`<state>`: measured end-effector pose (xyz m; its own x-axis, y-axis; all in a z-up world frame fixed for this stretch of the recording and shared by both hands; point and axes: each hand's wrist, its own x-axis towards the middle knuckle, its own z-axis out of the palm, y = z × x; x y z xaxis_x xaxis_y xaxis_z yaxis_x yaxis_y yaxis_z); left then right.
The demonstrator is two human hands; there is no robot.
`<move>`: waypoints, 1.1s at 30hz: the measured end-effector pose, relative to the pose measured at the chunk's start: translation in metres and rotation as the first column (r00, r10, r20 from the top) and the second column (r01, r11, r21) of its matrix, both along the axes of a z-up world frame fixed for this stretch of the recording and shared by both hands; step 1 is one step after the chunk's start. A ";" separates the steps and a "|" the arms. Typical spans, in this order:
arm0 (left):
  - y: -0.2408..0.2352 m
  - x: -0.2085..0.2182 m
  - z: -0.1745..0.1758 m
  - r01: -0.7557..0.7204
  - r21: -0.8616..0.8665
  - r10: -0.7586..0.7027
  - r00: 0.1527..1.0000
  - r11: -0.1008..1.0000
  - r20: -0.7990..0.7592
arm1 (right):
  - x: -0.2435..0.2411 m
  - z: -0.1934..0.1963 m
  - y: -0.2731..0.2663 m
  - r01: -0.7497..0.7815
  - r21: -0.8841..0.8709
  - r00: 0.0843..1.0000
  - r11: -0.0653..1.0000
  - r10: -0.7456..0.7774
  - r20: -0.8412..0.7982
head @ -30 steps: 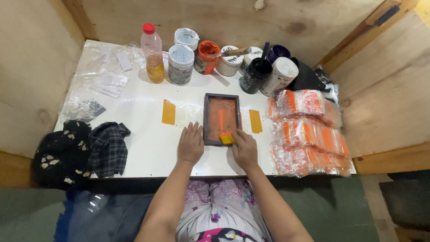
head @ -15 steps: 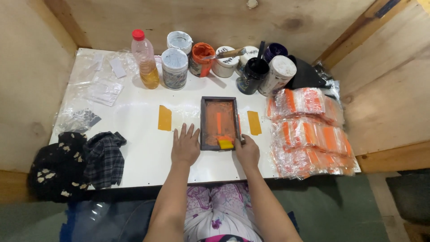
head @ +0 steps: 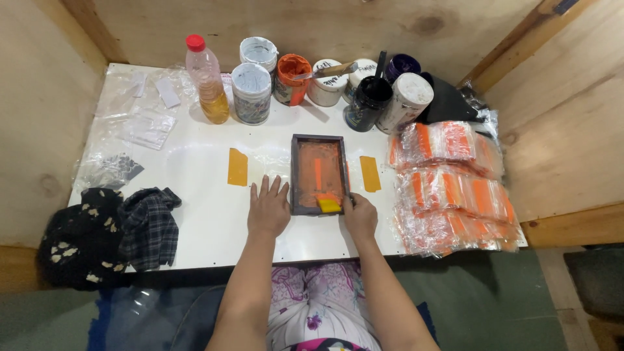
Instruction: Applying ink to small orange strips using a manual screen-printing frame and a squeegee.
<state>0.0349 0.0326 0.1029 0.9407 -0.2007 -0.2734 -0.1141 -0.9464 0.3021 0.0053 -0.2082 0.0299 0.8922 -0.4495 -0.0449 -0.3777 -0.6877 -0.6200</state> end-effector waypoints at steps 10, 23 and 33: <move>0.000 0.001 -0.001 -0.013 -0.013 0.013 1.000 1.000 -0.004 | 0.003 -0.008 -0.016 0.008 0.126 0.996 0.992 -0.020 0.090; 0.005 -0.001 -0.062 0.007 -0.116 0.026 0.957 0.993 0.288 | -0.009 0.039 -0.051 0.193 0.337 0.912 0.921 -0.295 0.284; 0.030 -0.029 -0.095 -0.124 -0.503 0.273 0.932 0.855 0.236 | -0.002 -0.011 0.047 -0.138 0.208 0.956 0.968 0.075 0.285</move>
